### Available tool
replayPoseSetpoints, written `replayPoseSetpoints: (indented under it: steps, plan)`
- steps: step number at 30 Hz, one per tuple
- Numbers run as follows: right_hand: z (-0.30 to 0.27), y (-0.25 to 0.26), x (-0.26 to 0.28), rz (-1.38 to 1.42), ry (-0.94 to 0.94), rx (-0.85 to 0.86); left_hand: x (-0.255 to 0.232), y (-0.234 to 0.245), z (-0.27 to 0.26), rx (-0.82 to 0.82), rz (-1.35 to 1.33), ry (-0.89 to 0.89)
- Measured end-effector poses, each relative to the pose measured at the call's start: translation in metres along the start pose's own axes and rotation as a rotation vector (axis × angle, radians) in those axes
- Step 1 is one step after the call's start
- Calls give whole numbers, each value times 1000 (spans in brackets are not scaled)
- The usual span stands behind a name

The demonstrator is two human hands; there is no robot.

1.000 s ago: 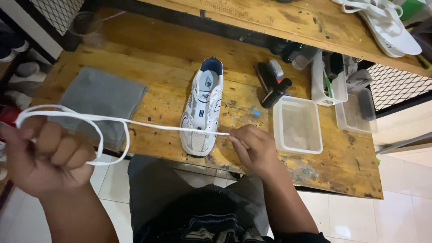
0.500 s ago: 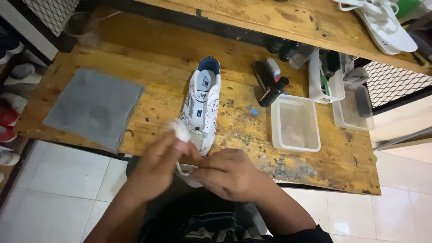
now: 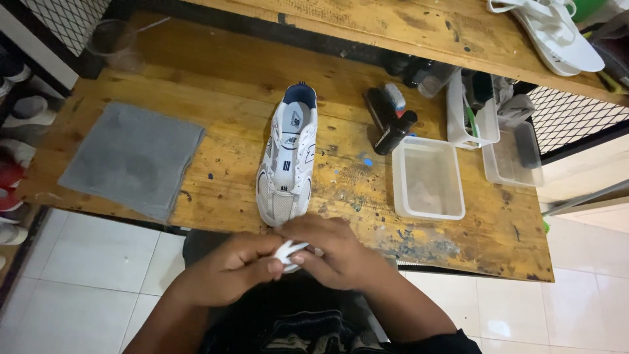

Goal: Unlacing a sneaker and removing the insole to prepare it for cleaning

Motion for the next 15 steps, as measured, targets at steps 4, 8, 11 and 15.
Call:
replayPoseSetpoints:
  steps: [4,8,11,15]
  plan:
    - [-11,-17,-11,139,-218,40,-4,4,-2,-322,190,-57]
    - [-22,-27,-19,211,-477,-9,-14,7,8,-763,637,-256]
    - [-25,-34,-25,241,-528,-19,-10,-7,17,-883,271,-267]
    - [-30,-43,-30,337,-476,6,26,9,18,-1008,26,20]
Point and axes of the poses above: each hand's wrist, its own z-axis towards the middle knuckle, its own y-axis out of the back of the hand, x = y × z, the point moved 2 cm from there along z, towards the middle knuckle, and after that the axes turned 2 degrees about x, right-handed, at the moved point
